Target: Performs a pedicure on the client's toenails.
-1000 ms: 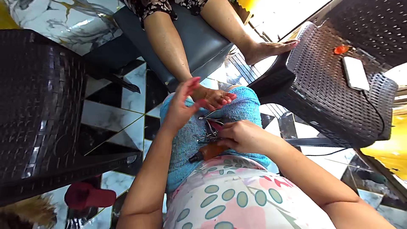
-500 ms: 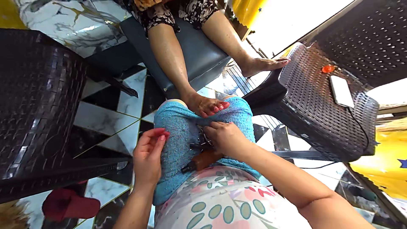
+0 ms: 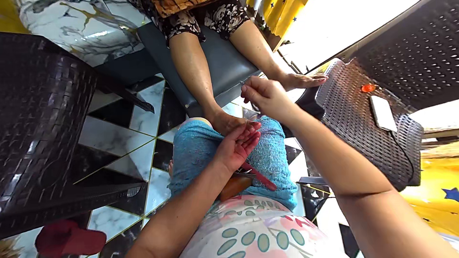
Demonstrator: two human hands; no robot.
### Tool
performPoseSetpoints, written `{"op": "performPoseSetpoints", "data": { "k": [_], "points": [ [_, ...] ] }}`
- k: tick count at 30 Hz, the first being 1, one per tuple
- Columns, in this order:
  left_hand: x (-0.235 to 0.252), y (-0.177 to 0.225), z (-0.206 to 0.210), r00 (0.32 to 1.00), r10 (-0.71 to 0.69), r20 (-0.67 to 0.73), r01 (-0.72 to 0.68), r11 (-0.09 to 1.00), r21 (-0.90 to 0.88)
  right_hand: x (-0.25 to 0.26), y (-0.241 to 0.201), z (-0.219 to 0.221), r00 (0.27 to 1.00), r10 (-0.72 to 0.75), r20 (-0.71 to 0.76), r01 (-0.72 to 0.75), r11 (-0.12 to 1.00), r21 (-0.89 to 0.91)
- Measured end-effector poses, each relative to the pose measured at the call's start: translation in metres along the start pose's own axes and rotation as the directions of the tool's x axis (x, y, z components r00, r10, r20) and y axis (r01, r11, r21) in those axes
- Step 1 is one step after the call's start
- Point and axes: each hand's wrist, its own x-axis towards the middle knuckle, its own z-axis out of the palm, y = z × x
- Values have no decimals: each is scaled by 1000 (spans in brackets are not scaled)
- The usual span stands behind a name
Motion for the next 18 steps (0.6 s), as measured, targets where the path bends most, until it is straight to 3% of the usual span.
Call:
{"op": "performPoseSetpoints", "data": {
  "k": [3, 5, 7, 12, 18],
  "points": [
    [-2, 7, -8, 998, -70, 8, 70, 998, 2, 8, -5, -31, 958, -32, 287, 4, 995, 97],
    [-3, 9, -10, 995, -98, -23, 98, 995, 16, 14, -9, -43, 855, 26, 518, -67, 996, 60],
    [-3, 8, -10, 992, -114, -55, 115, 993, 29, 18, -19, -46, 736, 178, 653, -144, 984, -106],
    [1, 5, -13, 988, -142, -69, 142, 990, -1, 26, -23, -43, 519, 337, 785, -222, 941, -256],
    [1, 4, -11, 984, -135, -116, 136, 991, 6, 25, -16, -29, 445, 396, 803, -224, 918, -328]
  ]
}}
